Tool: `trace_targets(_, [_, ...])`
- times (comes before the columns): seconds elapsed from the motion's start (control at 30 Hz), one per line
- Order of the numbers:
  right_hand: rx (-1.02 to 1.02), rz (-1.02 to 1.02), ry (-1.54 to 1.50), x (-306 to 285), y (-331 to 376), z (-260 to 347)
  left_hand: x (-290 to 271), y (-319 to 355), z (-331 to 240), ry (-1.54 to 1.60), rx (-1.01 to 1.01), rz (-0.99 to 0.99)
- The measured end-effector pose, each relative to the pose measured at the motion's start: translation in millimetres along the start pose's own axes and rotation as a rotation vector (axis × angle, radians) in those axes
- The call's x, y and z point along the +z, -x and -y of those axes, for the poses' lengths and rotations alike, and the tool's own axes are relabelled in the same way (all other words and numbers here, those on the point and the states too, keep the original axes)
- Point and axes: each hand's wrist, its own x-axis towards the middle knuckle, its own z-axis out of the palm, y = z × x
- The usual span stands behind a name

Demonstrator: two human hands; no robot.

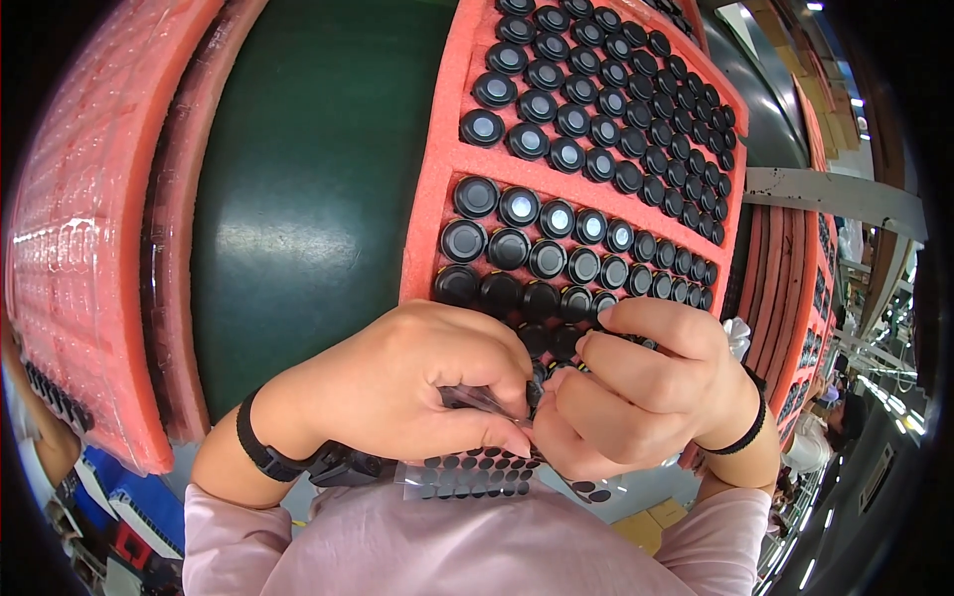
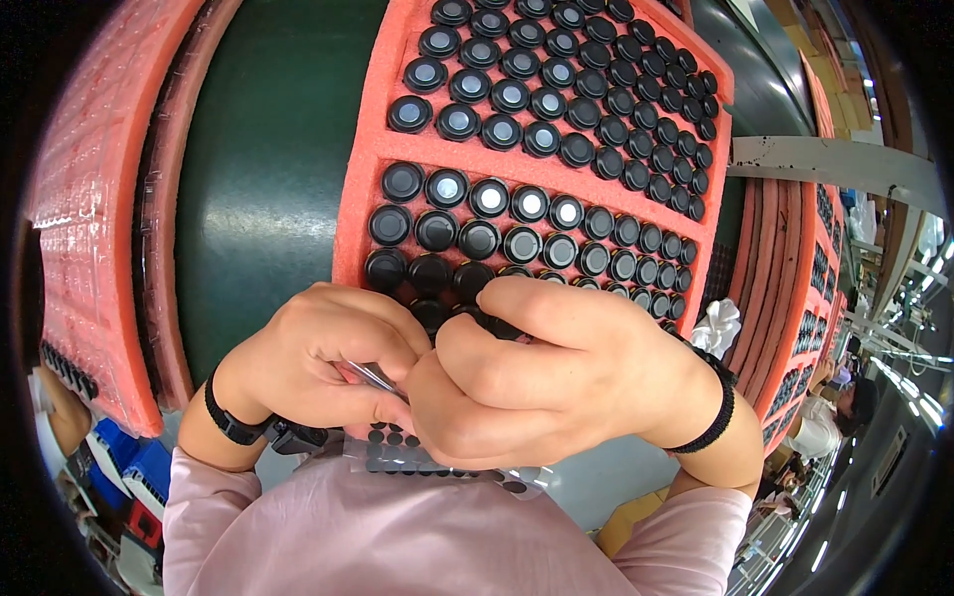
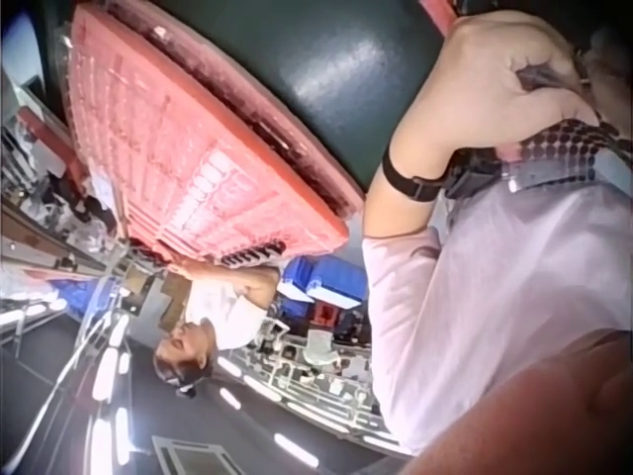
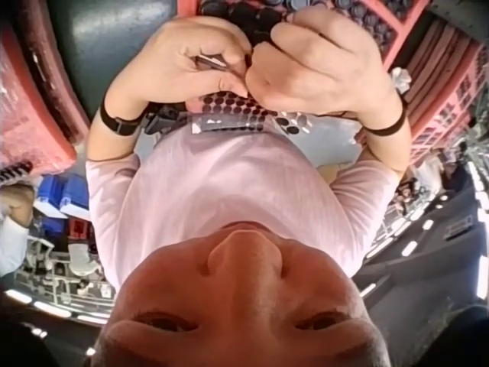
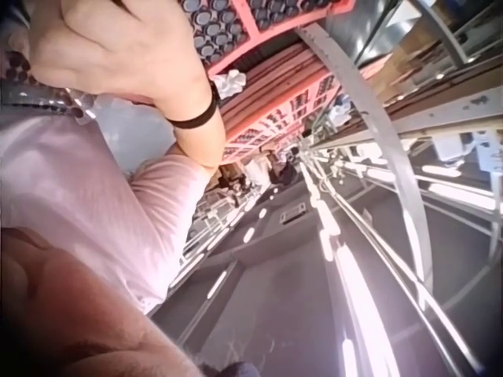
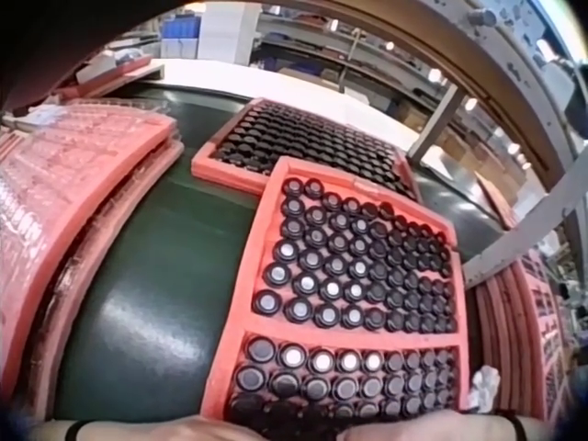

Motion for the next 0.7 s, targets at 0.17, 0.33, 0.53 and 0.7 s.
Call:
trace_targets(0.17, [0.049, 0.019, -0.075, -2.7, 7.4, -4.5, 0.6, -4.1, 4.6, 0.045, 0.045, 0.045])
trace_targets(0.33, [0.233, 0.055, -0.315, -4.4, 12.1, -28.9, -0.7, -2.3, 2.7, 0.064, -0.009, -0.021])
trace_targets(0.53, [0.733, -0.022, -0.553, 11.2, 5.0, -59.3, -9.3, -13.1, 4.2, -0.672, 0.172, -0.119])
trace_targets(0.7, [1.103, 0.114, -0.761, 24.1, 0.8, -74.7, -11.5, -24.1, 13.5, -1.074, 0.178, -0.139])
